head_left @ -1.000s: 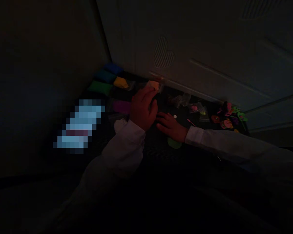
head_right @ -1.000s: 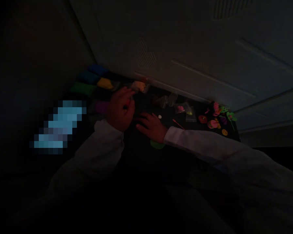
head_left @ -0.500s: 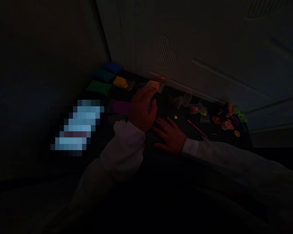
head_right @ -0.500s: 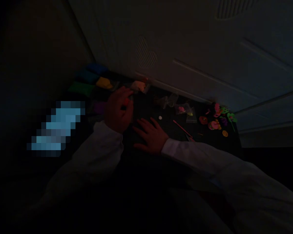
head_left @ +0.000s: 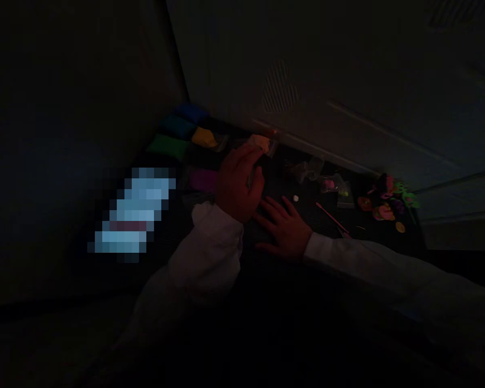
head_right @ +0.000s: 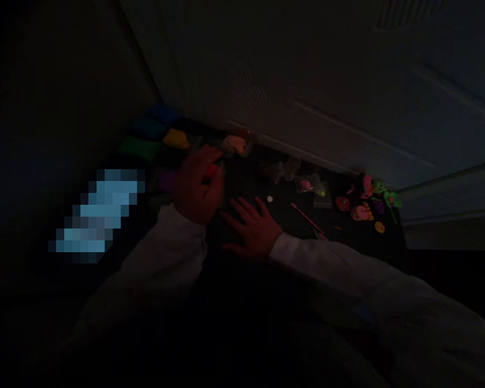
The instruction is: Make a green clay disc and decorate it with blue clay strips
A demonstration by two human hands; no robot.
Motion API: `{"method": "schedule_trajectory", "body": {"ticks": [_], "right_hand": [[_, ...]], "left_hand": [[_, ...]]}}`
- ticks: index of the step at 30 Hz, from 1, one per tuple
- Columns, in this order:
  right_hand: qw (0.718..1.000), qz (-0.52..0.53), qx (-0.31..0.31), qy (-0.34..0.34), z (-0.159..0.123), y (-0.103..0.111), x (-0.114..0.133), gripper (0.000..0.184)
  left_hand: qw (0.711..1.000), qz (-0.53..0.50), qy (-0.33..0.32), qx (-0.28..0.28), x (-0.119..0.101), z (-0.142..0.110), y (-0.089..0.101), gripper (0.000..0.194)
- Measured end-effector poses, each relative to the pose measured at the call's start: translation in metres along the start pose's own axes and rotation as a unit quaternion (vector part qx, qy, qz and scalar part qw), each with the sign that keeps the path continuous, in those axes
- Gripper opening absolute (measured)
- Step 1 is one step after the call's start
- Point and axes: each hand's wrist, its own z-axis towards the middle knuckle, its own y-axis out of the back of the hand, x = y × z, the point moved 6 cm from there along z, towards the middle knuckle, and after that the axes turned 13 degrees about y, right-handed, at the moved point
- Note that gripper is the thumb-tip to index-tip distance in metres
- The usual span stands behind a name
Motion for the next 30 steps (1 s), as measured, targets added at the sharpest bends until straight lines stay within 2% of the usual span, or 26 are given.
{"method": "schedule_trajectory", "body": {"ticks": [8, 13, 16, 19, 20, 22, 23, 25, 27, 30], "right_hand": [[1.000, 0.010, -0.011, -0.003, -0.001, -0.001, 0.000, 0.072], [0.996, 0.070, -0.062, 0.013, -0.007, 0.004, -0.004, 0.065], [0.975, 0.148, -0.167, -0.001, -0.022, 0.028, -0.020, 0.051], [0.919, 0.188, -0.338, -0.075, -0.055, 0.067, -0.046, 0.041], [0.895, 0.190, -0.390, -0.103, -0.069, 0.079, -0.053, 0.039], [0.857, 0.200, -0.450, -0.150, -0.092, 0.095, -0.063, 0.036], [0.843, 0.201, -0.471, -0.167, -0.103, 0.099, -0.064, 0.035], [0.823, 0.191, -0.500, -0.188, -0.120, 0.103, -0.062, 0.033], [0.811, 0.179, -0.519, -0.204, -0.134, 0.101, -0.056, 0.032], [0.779, 0.181, -0.551, -0.238, -0.155, 0.089, -0.051, 0.030]], "left_hand": [[1.000, -0.008, -0.011, -0.004, -0.003, 0.000, 0.001, 0.029], [0.999, 0.010, -0.001, -0.035, -0.002, 0.002, 0.013, 0.029], [0.998, 0.014, -0.007, -0.068, -0.001, 0.005, 0.029, 0.030], [0.998, 0.028, -0.029, -0.054, -0.014, 0.002, 0.035, 0.030], [0.998, 0.036, -0.043, -0.023, -0.022, -0.003, 0.031, 0.030], [0.992, 0.057, -0.083, 0.078, -0.046, -0.020, 0.011, 0.030], [0.980, 0.077, -0.105, 0.152, -0.059, -0.033, -0.004, 0.031], [0.950, 0.100, -0.154, 0.251, -0.085, -0.061, -0.034, 0.036], [0.926, 0.125, -0.178, 0.310, -0.103, -0.083, -0.062, 0.041], [0.910, 0.154, -0.184, 0.337, -0.114, -0.097, -0.094, 0.047]]}}
